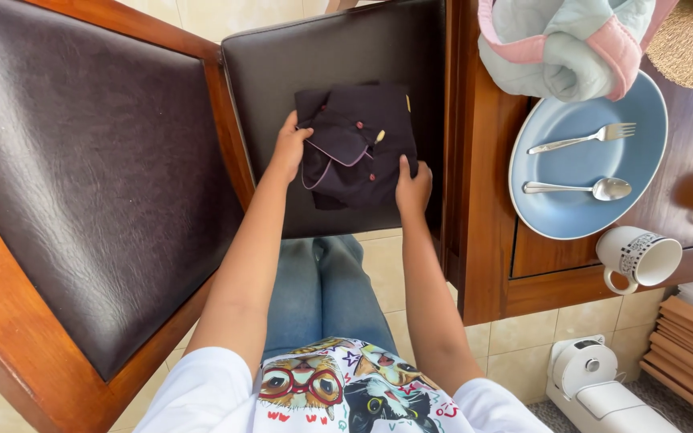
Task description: The person arranges forks and spoons on blue plates on a wooden dining table, repositions a tissue box, a small potted plant and a mug, then picks up a dark jacket from a chair and folds it on the chair seat. They adjust the chair and pick up a cloth at the end.
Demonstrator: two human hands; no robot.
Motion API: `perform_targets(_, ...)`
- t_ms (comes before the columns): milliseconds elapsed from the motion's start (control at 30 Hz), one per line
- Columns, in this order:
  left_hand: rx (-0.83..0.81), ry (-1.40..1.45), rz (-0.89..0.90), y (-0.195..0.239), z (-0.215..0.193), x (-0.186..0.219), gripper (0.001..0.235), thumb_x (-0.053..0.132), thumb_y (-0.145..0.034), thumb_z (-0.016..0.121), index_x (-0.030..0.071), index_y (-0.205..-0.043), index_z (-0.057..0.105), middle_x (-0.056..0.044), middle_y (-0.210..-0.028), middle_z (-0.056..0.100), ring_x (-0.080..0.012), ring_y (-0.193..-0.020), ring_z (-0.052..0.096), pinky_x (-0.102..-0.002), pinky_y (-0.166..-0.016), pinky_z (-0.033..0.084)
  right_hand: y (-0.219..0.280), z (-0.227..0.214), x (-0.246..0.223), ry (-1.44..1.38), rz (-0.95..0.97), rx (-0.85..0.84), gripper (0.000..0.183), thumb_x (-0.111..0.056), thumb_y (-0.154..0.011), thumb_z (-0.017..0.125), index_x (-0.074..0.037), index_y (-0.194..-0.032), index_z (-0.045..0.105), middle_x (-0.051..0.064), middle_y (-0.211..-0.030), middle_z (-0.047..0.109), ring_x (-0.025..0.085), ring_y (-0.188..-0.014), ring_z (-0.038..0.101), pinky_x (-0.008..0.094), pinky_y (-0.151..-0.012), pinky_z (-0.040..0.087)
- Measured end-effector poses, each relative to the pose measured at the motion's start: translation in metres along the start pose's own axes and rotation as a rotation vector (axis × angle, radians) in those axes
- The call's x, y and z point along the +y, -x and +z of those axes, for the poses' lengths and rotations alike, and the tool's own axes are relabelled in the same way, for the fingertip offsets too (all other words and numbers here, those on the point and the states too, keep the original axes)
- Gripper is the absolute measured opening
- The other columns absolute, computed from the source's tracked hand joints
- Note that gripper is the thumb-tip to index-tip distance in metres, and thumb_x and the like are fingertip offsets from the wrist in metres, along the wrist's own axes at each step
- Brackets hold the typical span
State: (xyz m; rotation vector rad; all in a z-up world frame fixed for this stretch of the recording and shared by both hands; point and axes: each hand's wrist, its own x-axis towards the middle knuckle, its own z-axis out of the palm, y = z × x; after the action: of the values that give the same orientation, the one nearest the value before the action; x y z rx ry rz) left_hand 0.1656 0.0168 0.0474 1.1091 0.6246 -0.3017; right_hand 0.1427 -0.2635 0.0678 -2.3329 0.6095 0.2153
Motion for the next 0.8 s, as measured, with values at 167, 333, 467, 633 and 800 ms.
perform_targets(167,0.017,-0.086,0.056,-0.007,0.014,-0.035,0.056,0.009,-0.101,0.051,0.013,-0.155,0.037,-0.012,-0.154,0.049,-0.0252,-0.14,0.048,-0.038,-0.117,0.035,0.014,0.006,0.031,-0.007,0.012,0.126,0.044,-0.041,-0.1,0.062,-0.001,-0.119,0.065,0.02,-0.121,0.064,0.038,-0.11,0.063,0.045,-0.094,0.05)
perform_targets(333,0.118,-0.359,0.045,-0.011,0.016,-0.049,0.047,0.023,-0.104,0.049,0.011,-0.148,0.035,-0.017,-0.149,0.051,-0.0295,-0.139,0.05,-0.041,-0.115,0.039,0.011,-0.005,0.026,0.034,-0.156,0.063,0.06,-0.038,-0.102,0.064,0.005,-0.141,0.051,0.027,-0.139,0.053,0.043,-0.126,0.054,0.046,-0.105,0.045)
perform_targets(467,0.301,-0.648,0.034,-0.004,0.042,-0.028,0.048,0.021,-0.103,0.058,0.006,-0.144,0.037,-0.02,-0.148,0.044,-0.0346,-0.137,0.046,-0.044,-0.113,0.039,0.036,-0.05,-0.061,0.082,-0.368,0.113,0.065,-0.028,-0.1,0.07,0.012,-0.146,0.046,0.032,-0.148,0.047,0.05,-0.135,0.043,0.052,-0.111,0.032)
perform_targets(633,0.336,-0.745,0.704,0.025,0.134,0.068,0.041,0.019,-0.094,0.074,0.006,-0.13,0.057,-0.016,-0.132,0.057,-0.0345,-0.127,0.056,-0.044,-0.109,0.045,0.058,-0.128,-0.179,-0.144,-0.665,0.442,0.051,-0.024,-0.1,0.081,-0.007,-0.14,0.054,0.014,-0.143,0.053,0.032,-0.136,0.051,0.039,-0.113,0.044)
perform_targets(800,-0.164,-0.234,0.285,0.006,0.233,0.114,0.06,0.046,-0.097,0.061,0.008,-0.142,0.049,-0.013,-0.137,0.06,-0.0308,-0.127,0.062,-0.044,-0.107,0.05,0.015,-0.199,-0.262,0.045,-0.662,0.816,0.116,-0.052,-0.074,0.098,-0.007,-0.155,0.029,0.02,-0.158,0.029,0.04,-0.149,0.029,0.055,-0.122,0.031)
